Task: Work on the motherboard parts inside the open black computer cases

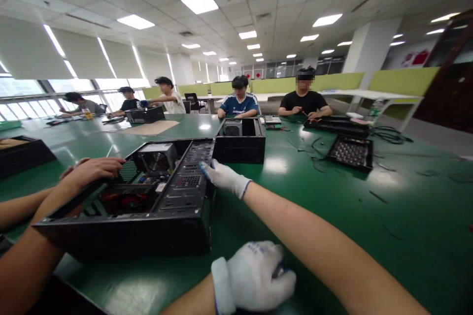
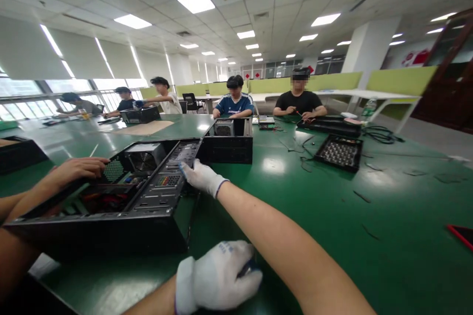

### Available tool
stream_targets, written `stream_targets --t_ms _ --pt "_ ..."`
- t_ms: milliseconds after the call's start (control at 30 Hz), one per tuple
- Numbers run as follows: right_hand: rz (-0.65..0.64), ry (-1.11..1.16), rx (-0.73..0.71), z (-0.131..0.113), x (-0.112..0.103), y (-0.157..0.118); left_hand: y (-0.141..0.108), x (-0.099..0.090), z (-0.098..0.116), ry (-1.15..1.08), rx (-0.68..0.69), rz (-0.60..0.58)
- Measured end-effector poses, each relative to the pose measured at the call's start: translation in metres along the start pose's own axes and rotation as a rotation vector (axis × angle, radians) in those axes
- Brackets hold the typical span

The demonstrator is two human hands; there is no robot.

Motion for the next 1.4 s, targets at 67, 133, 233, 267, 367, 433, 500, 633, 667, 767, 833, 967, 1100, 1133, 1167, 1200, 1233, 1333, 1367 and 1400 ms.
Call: stream_targets --t_ms 67,133,233,267,367,433,500,633,667,767,833,967,1100,1133,1167,1200,1233,1333,1367,1400 --pt "-0.060 -0.030 -0.033 0.006 0.005 -0.010 0.013 0.047 -0.003 -0.045 0.004 -0.045" --pt "-0.111 -0.086 -0.053 0.019 0.004 -0.020 0.017 0.071 -0.023 -0.046 -0.044 -0.025" --pt "-0.135 -0.222 -0.029 0.050 -0.013 -0.015 0.014 0.081 -0.049 -0.015 -0.078 0.036" --pt "-0.122 -0.278 -0.004 0.062 -0.022 -0.008 0.012 0.082 -0.052 -0.005 -0.070 0.052" --pt "-0.029 -0.449 0.091 0.099 -0.056 0.026 0.011 0.083 -0.050 0.021 -0.050 0.064" --pt "0.051 -0.550 0.152 0.118 -0.077 0.049 0.013 0.083 -0.046 0.040 -0.052 0.047" --pt "0.116 -0.632 0.190 0.132 -0.094 0.068 0.015 0.083 -0.044 0.042 -0.058 0.033" --pt "0.155 -0.745 0.220 0.150 -0.111 0.096 0.019 0.085 -0.050 0.016 -0.089 0.053" --pt "0.150 -0.766 0.223 0.152 -0.113 0.101 0.019 0.087 -0.052 0.013 -0.099 0.062" --pt "0.135 -0.818 0.227 0.156 -0.113 0.112 0.021 0.091 -0.058 0.007 -0.120 0.074" --pt "0.134 -0.842 0.227 0.154 -0.113 0.114 0.022 0.091 -0.061 -0.001 -0.131 0.073" --pt "0.137 -0.870 0.185 0.143 -0.112 0.104 0.022 0.086 -0.064 -0.014 -0.159 0.117" --pt "0.140 -0.877 0.076 0.124 -0.110 0.065 0.020 0.084 -0.062 -0.007 -0.157 0.181" --pt "0.143 -0.877 0.047 0.118 -0.109 0.051 0.019 0.084 -0.061 -0.007 -0.155 0.190" --pt "0.145 -0.875 0.019 0.113 -0.108 0.036 0.019 0.084 -0.060 -0.008 -0.153 0.199" --pt "0.145 -0.873 -0.006 0.107 -0.108 0.020 0.019 0.084 -0.059 -0.010 -0.150 0.209" --pt "0.143 -0.870 -0.025 0.102 -0.108 0.003 0.019 0.084 -0.059 -0.012 -0.146 0.222" --pt "0.147 -0.860 -0.094 0.086 -0.107 -0.050 0.017 0.077 -0.058 -0.006 -0.129 0.308" --pt "0.153 -0.851 -0.122 0.081 -0.107 -0.068 0.016 0.073 -0.058 0.002 -0.123 0.350" --pt "0.159 -0.839 -0.150 0.076 -0.108 -0.086 0.014 0.067 -0.057 0.015 -0.114 0.398"
Point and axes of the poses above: each hand's wrist, its own y-axis towards the middle knuckle, its own x-axis out of the palm, z = x × y, the point moved 5 cm from there along y, towards the middle knuckle, and after that the axes turned 5 degrees about x, right-handed, at the moved point
